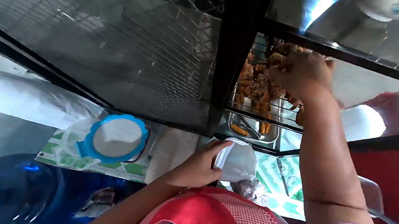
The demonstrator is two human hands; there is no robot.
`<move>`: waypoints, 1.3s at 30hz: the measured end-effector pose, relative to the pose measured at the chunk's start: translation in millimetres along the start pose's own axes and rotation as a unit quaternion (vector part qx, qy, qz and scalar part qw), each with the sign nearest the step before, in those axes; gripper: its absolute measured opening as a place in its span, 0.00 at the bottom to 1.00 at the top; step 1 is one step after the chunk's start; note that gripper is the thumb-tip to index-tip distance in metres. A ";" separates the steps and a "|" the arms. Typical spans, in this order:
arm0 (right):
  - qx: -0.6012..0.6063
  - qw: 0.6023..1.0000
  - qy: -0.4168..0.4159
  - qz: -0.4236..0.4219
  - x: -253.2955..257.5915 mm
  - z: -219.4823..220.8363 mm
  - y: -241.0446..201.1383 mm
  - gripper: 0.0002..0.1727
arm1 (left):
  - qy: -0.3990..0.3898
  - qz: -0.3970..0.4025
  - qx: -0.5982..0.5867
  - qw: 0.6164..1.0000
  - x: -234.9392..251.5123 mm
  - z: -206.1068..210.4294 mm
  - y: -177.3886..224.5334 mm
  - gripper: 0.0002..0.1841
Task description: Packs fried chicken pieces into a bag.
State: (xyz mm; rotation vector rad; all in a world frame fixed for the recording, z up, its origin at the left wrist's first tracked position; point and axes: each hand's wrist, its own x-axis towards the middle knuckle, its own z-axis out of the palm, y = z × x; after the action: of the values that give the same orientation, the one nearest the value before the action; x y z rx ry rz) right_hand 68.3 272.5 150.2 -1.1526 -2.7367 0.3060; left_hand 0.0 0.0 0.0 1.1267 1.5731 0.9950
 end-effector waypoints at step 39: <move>0.061 0.996 0.052 -0.045 -97.6 42.2 26.0 0.15 | 0.067 -0.006 0.007 0.998 -19.2 10.5 -0.6 0.43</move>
State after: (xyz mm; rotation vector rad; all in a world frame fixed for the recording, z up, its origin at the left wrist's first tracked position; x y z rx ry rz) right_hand 144.3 214.6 96.7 -0.9814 -2.6295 0.3836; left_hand 12.8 -17.7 1.2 1.0770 1.6934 1.0719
